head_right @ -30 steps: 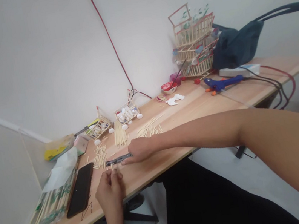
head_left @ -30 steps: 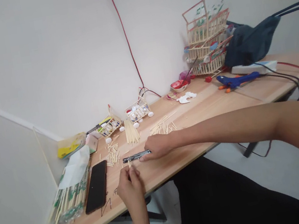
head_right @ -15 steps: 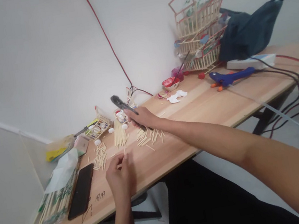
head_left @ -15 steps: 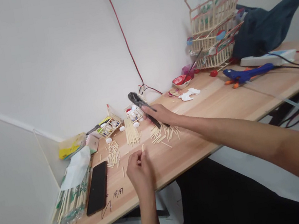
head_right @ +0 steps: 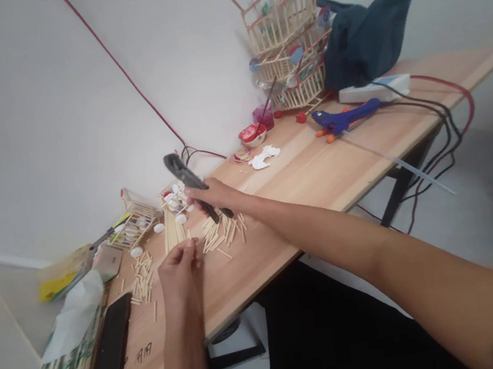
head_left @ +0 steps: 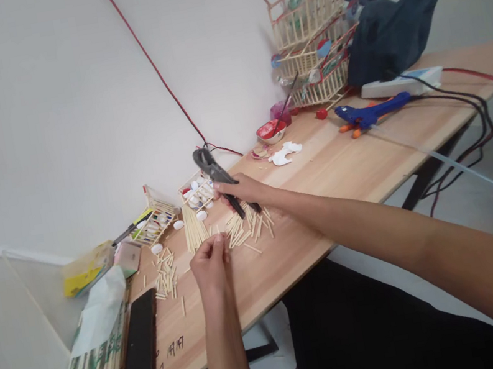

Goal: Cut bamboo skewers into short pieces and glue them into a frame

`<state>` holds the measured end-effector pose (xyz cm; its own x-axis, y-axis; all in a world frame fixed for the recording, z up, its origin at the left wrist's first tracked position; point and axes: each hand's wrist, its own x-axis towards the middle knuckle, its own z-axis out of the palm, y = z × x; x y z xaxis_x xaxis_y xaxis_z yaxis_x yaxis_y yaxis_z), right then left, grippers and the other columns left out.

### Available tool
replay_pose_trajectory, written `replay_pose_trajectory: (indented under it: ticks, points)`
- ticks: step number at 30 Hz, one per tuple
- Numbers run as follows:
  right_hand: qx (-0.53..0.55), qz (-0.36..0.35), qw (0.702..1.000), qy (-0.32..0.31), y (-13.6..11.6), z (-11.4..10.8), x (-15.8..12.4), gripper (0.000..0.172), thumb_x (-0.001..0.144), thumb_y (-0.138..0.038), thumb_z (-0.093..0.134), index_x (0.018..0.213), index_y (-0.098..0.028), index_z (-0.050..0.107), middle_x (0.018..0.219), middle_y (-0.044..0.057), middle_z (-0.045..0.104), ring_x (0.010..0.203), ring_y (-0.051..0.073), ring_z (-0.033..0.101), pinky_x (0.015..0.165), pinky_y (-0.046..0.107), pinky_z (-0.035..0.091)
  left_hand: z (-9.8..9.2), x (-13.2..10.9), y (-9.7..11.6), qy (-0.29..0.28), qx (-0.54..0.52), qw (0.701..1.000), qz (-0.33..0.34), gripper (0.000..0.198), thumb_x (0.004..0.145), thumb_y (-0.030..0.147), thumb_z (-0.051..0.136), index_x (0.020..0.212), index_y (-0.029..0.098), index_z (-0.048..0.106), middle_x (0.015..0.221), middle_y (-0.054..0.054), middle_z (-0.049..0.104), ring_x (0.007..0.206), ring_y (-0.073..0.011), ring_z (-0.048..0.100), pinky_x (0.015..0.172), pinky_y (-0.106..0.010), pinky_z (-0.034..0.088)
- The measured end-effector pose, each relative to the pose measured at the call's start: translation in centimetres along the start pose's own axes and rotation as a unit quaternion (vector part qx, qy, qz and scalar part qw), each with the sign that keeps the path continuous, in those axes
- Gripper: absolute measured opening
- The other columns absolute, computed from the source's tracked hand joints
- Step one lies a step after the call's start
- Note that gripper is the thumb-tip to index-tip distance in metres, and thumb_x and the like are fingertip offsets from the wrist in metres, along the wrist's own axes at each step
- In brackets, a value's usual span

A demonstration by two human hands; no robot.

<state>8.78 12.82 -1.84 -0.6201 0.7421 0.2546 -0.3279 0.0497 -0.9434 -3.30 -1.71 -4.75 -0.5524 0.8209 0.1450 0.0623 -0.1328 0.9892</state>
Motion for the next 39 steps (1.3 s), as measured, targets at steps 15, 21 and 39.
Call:
replay_pose_trajectory:
  ticks: [15, 21, 39]
  points:
    - [-0.127, -0.054, 0.989, -0.054, 1.3, 2.5, -1.1, 0.018, 0.078, -0.03, 0.059, 0.088, -0.015, 0.059, 0.062, -0.004, 0.057, 0.055, 0.009, 0.052, 0.053, 0.02, 0.042, 0.3, 2.4, 1.8, -0.087, -0.056, 0.99, -0.1, 0.04, 0.058, 0.047, 0.079, 0.068, 0.012, 0.065, 0.057, 0.0, 0.056, 0.046, -0.0063, 0.044, 0.043, -0.018, 0.031]
    - [-0.034, -0.003, 0.999, 0.02, 0.1, 2.2, -0.8, 0.012, 0.08, -0.025, 0.058, 0.074, -0.016, 0.053, 0.055, -0.003, 0.054, 0.048, 0.009, 0.05, 0.047, 0.019, 0.042, -6.4, 8.0, 2.8, 0.159, 0.439, 0.883, 0.046, 0.024, 0.071, 0.04, 0.064, 0.071, 0.015, 0.065, 0.071, -0.009, 0.064, 0.071, -0.0246, 0.06, 0.064, -0.034, 0.044]
    - [-0.062, 0.007, 0.997, -0.052, 1.3, 2.5, -0.7, 0.013, 0.08, -0.028, 0.06, 0.078, -0.016, 0.056, 0.058, -0.003, 0.056, 0.049, 0.009, 0.053, 0.047, 0.019, 0.045, -6.7, 7.1, 3.6, 0.002, 0.114, 0.992, -0.05, 0.033, 0.063, 0.022, 0.072, 0.095, 0.015, 0.067, 0.065, -0.001, 0.059, 0.051, -0.0088, 0.046, 0.047, -0.019, 0.035]
